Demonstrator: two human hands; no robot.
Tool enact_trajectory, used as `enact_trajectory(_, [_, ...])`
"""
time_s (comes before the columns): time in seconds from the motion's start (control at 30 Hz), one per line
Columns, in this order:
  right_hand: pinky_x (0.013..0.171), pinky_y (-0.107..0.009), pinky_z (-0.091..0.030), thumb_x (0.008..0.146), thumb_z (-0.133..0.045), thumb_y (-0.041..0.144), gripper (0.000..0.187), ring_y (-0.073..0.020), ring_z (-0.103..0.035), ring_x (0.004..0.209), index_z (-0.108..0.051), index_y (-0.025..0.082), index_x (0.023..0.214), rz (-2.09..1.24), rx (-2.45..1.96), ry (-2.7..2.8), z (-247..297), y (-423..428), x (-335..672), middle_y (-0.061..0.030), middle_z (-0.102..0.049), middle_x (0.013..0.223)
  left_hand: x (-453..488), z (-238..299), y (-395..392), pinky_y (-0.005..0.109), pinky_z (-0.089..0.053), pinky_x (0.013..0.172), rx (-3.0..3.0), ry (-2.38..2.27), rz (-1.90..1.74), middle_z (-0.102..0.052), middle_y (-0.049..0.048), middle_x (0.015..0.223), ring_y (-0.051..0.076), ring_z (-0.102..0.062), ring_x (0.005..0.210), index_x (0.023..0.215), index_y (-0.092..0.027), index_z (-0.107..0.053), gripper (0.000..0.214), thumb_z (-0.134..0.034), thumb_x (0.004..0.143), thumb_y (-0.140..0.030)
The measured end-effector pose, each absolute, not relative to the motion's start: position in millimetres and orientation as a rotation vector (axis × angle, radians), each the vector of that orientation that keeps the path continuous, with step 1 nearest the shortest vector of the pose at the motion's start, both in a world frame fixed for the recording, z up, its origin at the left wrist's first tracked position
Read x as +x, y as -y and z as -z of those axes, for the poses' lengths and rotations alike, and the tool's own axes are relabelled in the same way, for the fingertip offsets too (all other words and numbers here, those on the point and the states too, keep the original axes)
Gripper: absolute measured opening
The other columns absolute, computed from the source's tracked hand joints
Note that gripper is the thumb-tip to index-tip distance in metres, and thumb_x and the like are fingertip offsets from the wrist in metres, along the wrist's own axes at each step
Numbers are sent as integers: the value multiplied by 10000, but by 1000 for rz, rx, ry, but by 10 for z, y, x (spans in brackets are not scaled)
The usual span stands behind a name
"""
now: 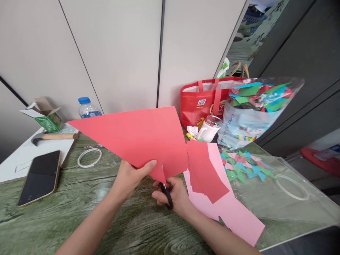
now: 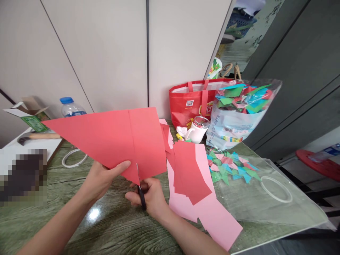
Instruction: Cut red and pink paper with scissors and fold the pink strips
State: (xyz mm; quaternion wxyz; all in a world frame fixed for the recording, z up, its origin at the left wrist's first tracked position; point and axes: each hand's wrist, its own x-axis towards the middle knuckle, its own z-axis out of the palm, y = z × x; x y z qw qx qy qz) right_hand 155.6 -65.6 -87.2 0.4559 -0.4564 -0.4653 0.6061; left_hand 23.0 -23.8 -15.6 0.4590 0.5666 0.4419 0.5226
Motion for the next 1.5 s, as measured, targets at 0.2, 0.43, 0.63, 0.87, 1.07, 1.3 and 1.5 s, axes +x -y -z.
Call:
enact_trajectory(0.2, [467, -234, -373, 488, -771, 449, 413, -101, -460, 467, -584, 162, 718, -1499, -1094, 1186, 835, 648, 1580, 40, -521, 528, 219, 142, 240, 318, -506, 719, 1494, -1212, -1217, -665, 64, 872, 208, -619, 806, 852, -144, -597, 277, -681, 619, -268])
enact_trajectory(0.43, [480, -237, -358, 497, -771, 419, 355, -101, -427, 490, -541, 171, 604, -1483, -1046, 1194, 734, 647, 1600, 21, -521, 550, 230, 98, 265, 338, -500, 759, 1538, -1212, -1189, -662, 74, 918, 223, -615, 857, 869, -150, -593, 289, -673, 623, -278])
enact_trajectory(0.63, [458, -233, -348, 511, -756, 419, 335, -103, -427, 479, -563, 171, 626, -1445, -1104, 1228, 752, 651, 1605, 25, -514, 531, 229, 104, 258, 326, -506, 738, 1518, -1221, -1202, -667, 71, 902, 222, -619, 846, 872, -149, -594, 315, -692, 598, -270])
enact_trajectory(0.87, [429, -227, -331, 496, -757, 462, 392, -90, -407, 432, -591, 159, 682, -1461, -1100, 1188, 767, 650, 1589, 44, -483, 483, 225, 94, 258, 314, -505, 720, 1551, -1228, -1187, -665, 61, 879, 208, -617, 812, 820, -153, -594, 248, -680, 614, -264])
enact_trajectory(1.07, [435, -237, -365, 516, -753, 459, 405, -104, -455, 420, -584, 158, 730, -1514, -1091, 1172, 807, 637, 1585, 47, -506, 474, 227, 135, 253, 334, -510, 728, 1501, -1182, -1177, -661, 71, 903, 217, -619, 834, 864, -151, -596, 261, -668, 645, -274])
enact_trajectory(1.3, [467, -198, -374, 563, -770, 366, 405, -83, -500, 468, -493, 194, 804, -1753, -866, 1323, 773, 633, 1643, 55, -570, 557, 14, 98, 99, 324, -482, 817, 1519, -1304, -1394, -653, 72, 983, 232, -592, 950, 947, -146, -595, 356, -693, 639, -294])
enact_trajectory(1.5, [488, -220, -426, 632, -751, 344, 648, -86, -520, 464, -384, 213, 1150, -1830, -619, 1357, 821, 592, 1717, 60, -588, 577, -76, -12, 77, 363, -497, 781, 1480, -1170, -1339, -641, 93, 1041, 252, -600, 932, 981, -138, -587, 437, -730, 597, -290])
